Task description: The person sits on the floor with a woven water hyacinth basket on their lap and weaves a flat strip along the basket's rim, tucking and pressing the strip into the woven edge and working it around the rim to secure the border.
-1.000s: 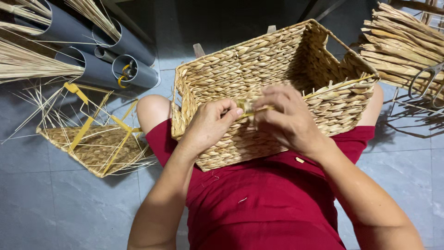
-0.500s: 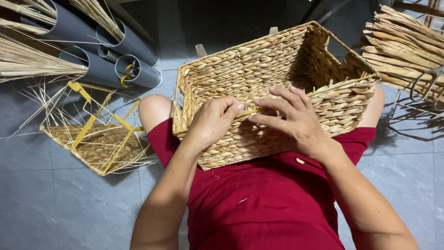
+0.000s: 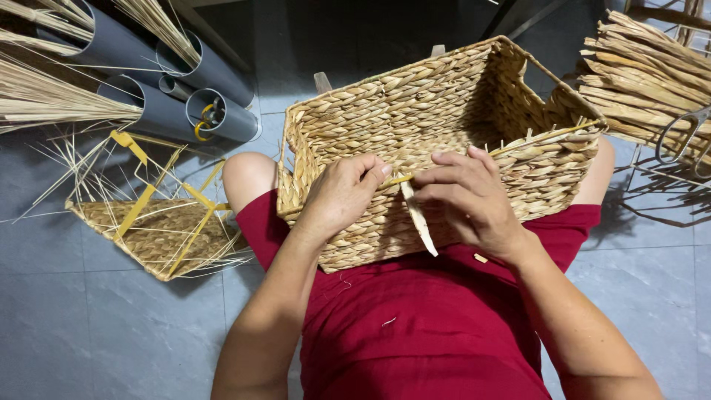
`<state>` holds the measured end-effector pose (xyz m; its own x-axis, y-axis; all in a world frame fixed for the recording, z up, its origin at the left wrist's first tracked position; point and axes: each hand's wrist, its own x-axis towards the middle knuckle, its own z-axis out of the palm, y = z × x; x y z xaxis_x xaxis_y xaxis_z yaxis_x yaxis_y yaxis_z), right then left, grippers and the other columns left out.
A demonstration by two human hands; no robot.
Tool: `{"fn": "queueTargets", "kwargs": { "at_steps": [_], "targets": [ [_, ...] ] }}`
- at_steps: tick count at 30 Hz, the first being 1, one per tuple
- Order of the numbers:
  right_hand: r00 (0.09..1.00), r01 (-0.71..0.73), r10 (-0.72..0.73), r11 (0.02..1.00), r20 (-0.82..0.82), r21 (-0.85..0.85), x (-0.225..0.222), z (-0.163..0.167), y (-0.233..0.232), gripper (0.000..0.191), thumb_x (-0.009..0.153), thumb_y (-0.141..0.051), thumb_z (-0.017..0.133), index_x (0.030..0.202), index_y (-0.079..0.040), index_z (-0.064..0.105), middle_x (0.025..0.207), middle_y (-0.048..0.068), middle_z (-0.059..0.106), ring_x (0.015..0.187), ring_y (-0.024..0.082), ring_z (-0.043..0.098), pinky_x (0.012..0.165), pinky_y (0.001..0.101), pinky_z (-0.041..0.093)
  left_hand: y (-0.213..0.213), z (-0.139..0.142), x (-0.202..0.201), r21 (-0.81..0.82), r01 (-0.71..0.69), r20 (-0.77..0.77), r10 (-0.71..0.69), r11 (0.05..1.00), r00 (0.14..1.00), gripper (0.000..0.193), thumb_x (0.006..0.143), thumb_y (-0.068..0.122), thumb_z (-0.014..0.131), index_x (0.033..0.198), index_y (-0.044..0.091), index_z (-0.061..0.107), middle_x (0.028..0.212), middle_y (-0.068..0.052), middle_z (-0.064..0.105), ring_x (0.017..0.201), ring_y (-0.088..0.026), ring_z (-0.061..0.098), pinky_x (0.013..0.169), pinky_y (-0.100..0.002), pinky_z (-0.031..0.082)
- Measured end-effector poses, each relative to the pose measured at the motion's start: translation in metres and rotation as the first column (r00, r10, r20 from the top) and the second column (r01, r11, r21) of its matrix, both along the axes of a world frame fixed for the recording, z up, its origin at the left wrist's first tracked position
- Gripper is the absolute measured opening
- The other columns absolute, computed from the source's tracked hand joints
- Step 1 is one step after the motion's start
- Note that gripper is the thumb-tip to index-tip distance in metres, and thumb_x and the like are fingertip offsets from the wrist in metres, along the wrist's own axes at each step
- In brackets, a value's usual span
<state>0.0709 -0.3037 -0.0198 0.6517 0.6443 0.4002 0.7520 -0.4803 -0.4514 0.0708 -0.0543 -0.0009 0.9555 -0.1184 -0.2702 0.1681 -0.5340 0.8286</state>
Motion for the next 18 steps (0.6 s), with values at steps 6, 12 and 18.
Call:
{"fn": "queueTargets", "kwargs": {
  "at_steps": [6,12,18],
  "targets": [
    [0.987,0.028,-0.035,0.999,0.157,0.045,-0.003,-0.009,0.013,0.037,0.085,-0.019,0.077,0.121,-0.026,0.076,0.135,0.004,0.064,0.132,0.03,0.052,0.119,0.0477,0.026,-0.002,0.006,0.001,0.049,-0.003,-0.053,0.005,0.999,0.999,0.034,0.097,0.039,0.058,0.095,0.008,0.071,0.074,-0.017,0.07,0.068,-0.031,0.07,0.066,-0.043,0.052],
    [0.995,0.082,-0.064,0.958,-0.074,0.275,-0.012,-0.018,0.01,0.024,0.088,-0.015,0.074,0.11,-0.02,0.08,0.118,-0.003,0.074,0.126,0.022,0.062,0.124,0.0445,0.025,-0.001,0.014,-0.01,0.026,-0.043,0.046,0.042,0.999,0.998,0.022,0.093,0.029,0.067,0.102,0.009,0.068,0.091,-0.009,0.074,0.068,-0.03,0.069,0.067,-0.04,0.054],
    [0.997,0.04,-0.015,0.948,-0.081,0.314,-0.024,0.001,0.006,0.02,0.087,-0.009,0.076,0.105,-0.017,0.078,0.108,0.0,0.075,0.111,0.02,0.07,0.124,0.0425,0.026,0.004,0.007,-0.023,0.016,0.129,0.509,-0.119,0.991,0.852,0.012,0.093,0.011,0.074,0.104,0.006,0.071,0.105,-0.008,0.072,0.095,-0.027,0.073,0.08,-0.037,0.058]
  ]
}}
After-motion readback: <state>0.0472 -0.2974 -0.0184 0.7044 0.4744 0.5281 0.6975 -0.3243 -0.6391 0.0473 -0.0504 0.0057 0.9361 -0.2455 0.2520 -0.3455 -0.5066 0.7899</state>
